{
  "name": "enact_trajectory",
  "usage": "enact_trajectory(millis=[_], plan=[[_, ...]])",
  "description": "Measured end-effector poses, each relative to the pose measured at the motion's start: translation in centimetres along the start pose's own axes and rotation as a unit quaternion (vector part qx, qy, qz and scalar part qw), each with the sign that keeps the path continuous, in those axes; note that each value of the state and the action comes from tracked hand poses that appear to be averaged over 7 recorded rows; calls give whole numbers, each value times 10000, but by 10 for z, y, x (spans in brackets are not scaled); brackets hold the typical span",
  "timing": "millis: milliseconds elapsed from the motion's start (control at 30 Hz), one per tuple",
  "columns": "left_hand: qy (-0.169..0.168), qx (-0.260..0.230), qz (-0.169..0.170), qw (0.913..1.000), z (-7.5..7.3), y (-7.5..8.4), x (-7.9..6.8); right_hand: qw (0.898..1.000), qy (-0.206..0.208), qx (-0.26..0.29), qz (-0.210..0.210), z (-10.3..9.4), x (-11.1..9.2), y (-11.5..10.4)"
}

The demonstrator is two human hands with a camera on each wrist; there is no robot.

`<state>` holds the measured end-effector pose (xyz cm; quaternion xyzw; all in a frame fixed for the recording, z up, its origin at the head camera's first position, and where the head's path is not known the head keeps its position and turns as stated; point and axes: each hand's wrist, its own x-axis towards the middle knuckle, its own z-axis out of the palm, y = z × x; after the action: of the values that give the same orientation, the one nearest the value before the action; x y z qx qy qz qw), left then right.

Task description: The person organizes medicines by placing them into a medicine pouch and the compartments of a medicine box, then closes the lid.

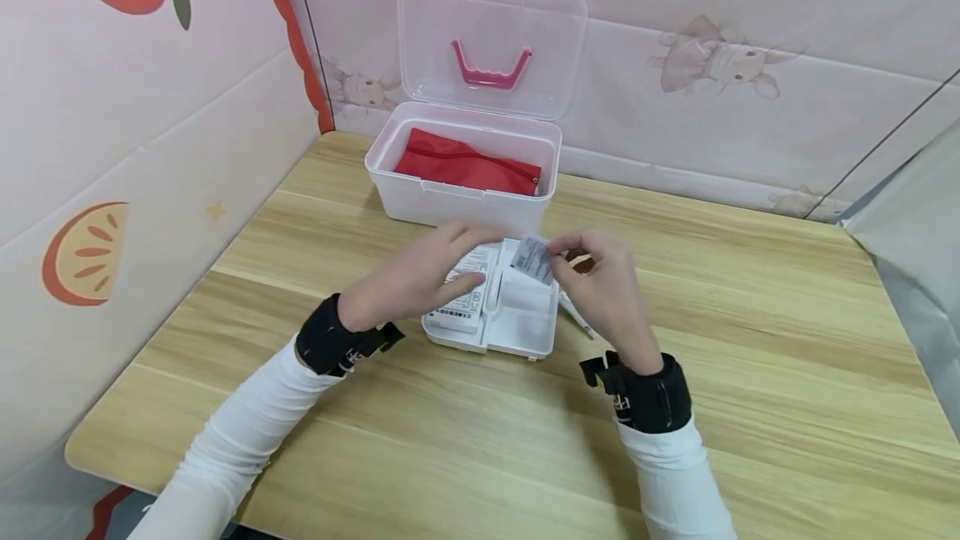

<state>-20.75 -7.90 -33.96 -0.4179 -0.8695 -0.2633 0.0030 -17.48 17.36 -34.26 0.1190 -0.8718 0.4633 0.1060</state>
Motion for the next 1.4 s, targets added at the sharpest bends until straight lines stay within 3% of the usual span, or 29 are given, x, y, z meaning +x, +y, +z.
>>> enact_trajectory(millis=[100, 300, 400, 533, 633, 700, 833, 933, 1033, 1100, 1300, 1400], plan=[[163, 9, 418, 9990, 2, 5, 0, 9941, -341, 949, 406, 0, -5, -11], [809, 195, 1047, 9910, 4, 11, 0, 9577, -1129, 2343, 1235, -2, -8, -18], [1133, 271, 1342, 9841, 6, 11, 1, 9468, -1519, 2412, 1490, -3, -7, -19], [1272, 268, 1341, 9824, 9, 11, 1, 9587, -1951, 1475, 1450, -3, -6, -21], [928, 230, 991, 9905, 13, 11, 1, 9686, -2046, 811, 1153, -4, -6, -21], [585, 248, 711, 9954, 16, 12, 2, 9727, -2029, 656, 914, -4, -7, -21], [-16, 187, 296, 9994, 24, 13, 5, 9813, -1919, 20, 171, -3, -8, -19], [-360, 115, 31, 9993, 29, 13, 6, 9799, -1864, -688, -163, 1, -8, -15], [-779, 236, -217, 9964, 34, 14, 7, 9738, -2032, -1021, -4, 6, -5, -8], [-1063, 456, -249, 9930, 37, 15, 7, 9685, -2196, -1164, 126, 11, -3, -2], [-1513, 1288, 285, 9796, 50, 16, 4, 9577, -2464, -1478, 131, 23, -2, 16], [-1779, 1628, 373, 9698, 55, 18, 3, 9537, -2523, -1629, 146, 26, -3, 20]])
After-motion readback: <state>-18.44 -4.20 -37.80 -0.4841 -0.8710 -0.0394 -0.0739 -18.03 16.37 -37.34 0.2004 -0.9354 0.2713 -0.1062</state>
